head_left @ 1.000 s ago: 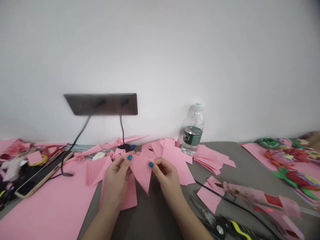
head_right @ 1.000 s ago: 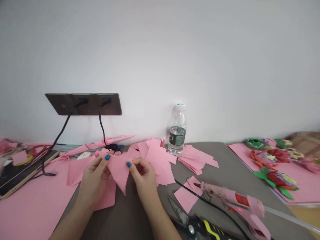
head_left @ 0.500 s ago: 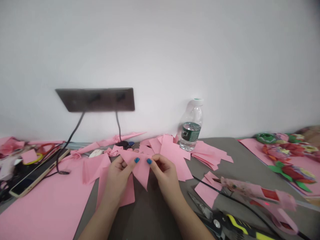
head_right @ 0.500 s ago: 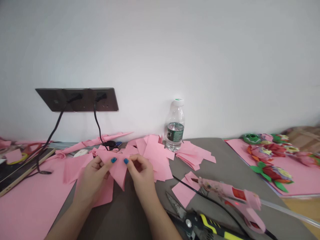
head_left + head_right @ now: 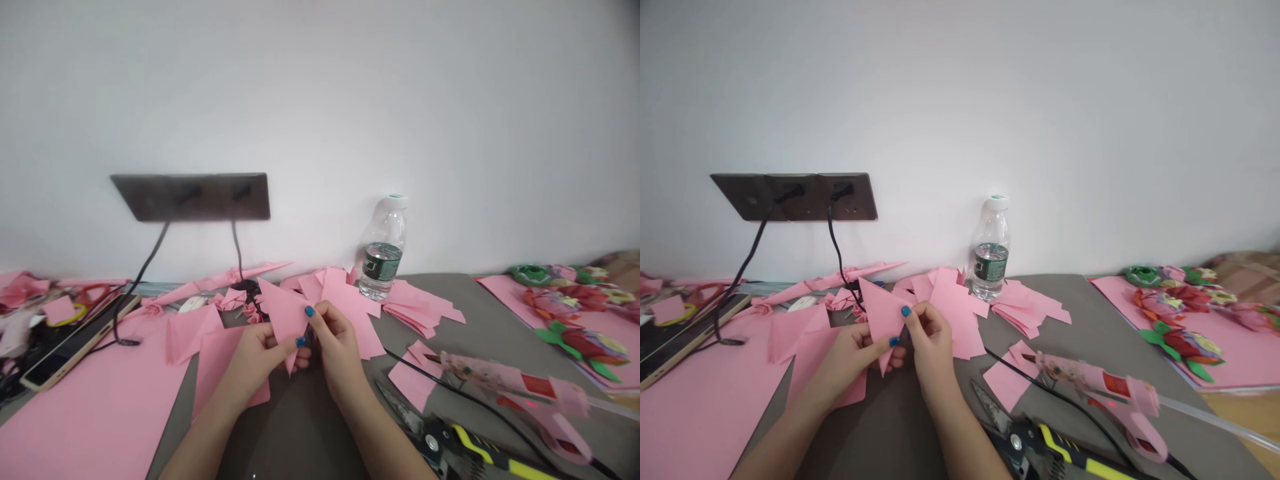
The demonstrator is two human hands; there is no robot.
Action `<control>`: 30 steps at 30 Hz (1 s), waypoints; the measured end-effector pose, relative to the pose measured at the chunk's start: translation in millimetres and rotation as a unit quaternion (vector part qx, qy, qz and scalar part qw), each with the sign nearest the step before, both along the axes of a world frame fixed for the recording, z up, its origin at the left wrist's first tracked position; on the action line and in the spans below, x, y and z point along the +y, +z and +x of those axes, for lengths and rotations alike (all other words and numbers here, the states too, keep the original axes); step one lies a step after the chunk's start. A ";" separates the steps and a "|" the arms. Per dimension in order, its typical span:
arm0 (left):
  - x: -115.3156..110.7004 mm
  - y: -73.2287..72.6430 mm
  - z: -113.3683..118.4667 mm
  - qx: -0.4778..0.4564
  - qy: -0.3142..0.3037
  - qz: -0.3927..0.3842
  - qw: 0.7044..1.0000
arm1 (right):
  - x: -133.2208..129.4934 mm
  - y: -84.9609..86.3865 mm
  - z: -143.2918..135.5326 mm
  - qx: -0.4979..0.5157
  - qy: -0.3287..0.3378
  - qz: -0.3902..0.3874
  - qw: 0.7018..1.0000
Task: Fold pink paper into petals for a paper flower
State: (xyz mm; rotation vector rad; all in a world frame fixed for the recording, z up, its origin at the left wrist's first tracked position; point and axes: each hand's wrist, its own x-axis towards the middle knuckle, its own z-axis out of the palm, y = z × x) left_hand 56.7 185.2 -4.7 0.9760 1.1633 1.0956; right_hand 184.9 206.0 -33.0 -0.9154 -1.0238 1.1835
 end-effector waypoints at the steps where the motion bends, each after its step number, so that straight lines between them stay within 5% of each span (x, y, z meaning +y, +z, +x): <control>1: -0.2 -1.4 0.2 -0.005 -0.007 -0.005 1.000 | 0.4 -0.3 0.1 0.001 -0.005 0.001 1.000; 9: -0.4 -10.8 -2.6 -0.028 -0.014 -0.018 0.999 | 1.8 0.1 0.0 0.006 -0.012 0.003 1.000; 30: 0.2 -7.8 -0.4 0.002 -0.018 -0.017 1.000 | 2.8 -6.8 -3.3 0.062 -0.055 -0.013 0.996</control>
